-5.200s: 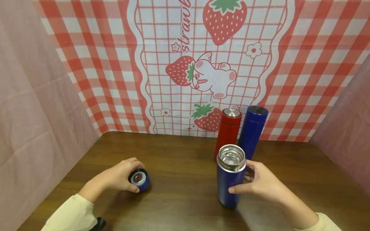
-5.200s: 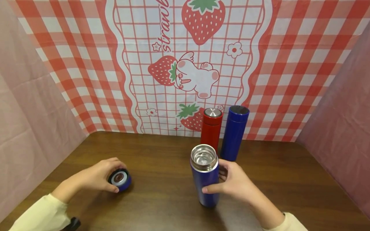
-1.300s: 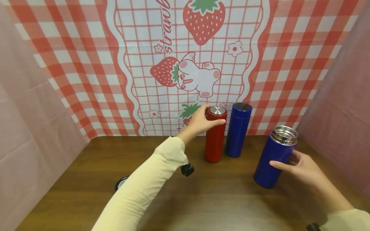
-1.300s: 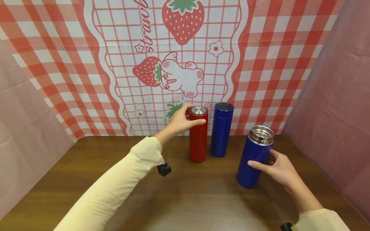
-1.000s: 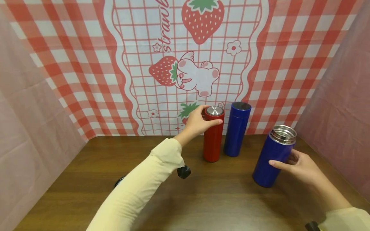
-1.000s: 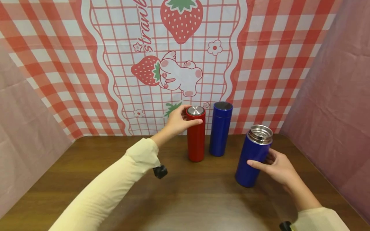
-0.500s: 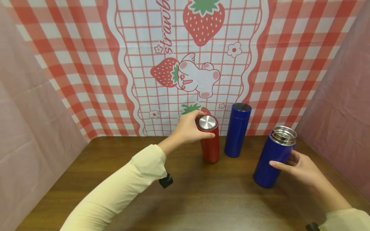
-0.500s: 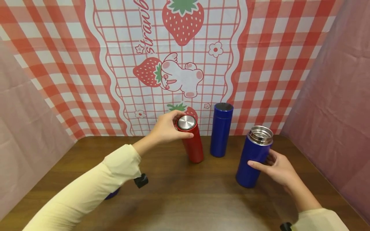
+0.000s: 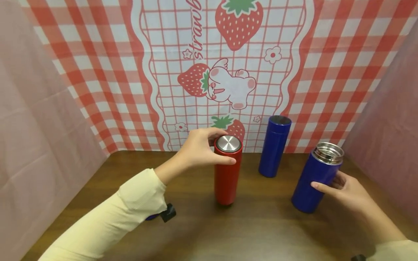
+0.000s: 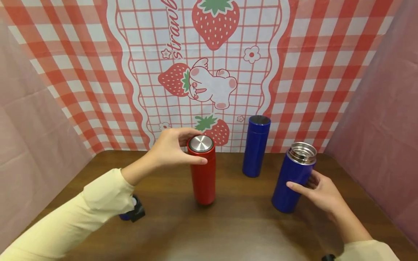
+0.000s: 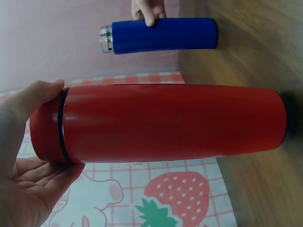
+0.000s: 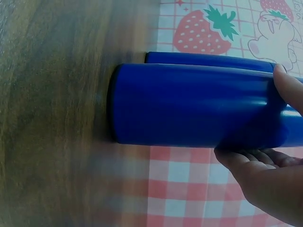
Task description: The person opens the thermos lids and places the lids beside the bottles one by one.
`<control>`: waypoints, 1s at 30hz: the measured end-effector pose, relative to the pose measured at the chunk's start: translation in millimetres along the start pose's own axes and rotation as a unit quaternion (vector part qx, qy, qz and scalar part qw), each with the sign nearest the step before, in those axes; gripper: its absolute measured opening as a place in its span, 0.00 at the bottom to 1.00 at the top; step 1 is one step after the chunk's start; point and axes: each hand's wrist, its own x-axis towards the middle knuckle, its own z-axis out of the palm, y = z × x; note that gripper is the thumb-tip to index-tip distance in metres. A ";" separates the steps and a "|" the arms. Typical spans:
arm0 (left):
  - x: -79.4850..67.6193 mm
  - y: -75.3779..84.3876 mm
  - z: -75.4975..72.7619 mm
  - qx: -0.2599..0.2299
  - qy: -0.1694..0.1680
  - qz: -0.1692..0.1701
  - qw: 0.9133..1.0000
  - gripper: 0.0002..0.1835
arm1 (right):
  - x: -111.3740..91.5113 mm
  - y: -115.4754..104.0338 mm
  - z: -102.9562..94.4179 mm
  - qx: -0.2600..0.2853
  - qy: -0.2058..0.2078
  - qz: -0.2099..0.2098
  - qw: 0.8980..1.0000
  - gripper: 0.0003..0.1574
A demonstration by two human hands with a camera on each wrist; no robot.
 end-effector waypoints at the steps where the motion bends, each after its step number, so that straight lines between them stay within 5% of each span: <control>1: -2.6 -0.2 -2.5 0.001 0.000 0.000 1.000 0.33 | 1.0 -0.2 -0.9 -0.002 0.001 -0.001 1.000 0.51; 13: -34.0 -9.6 -14.6 -0.008 -0.002 -0.032 0.999 0.33 | 5.0 7.5 -11.1 -0.021 -0.045 0.009 0.999 0.53; 30: -53.8 -7.9 -18.1 -0.022 0.000 -0.020 1.000 0.32 | 2.6 2.4 -7.0 -0.031 0.008 -0.049 0.998 0.51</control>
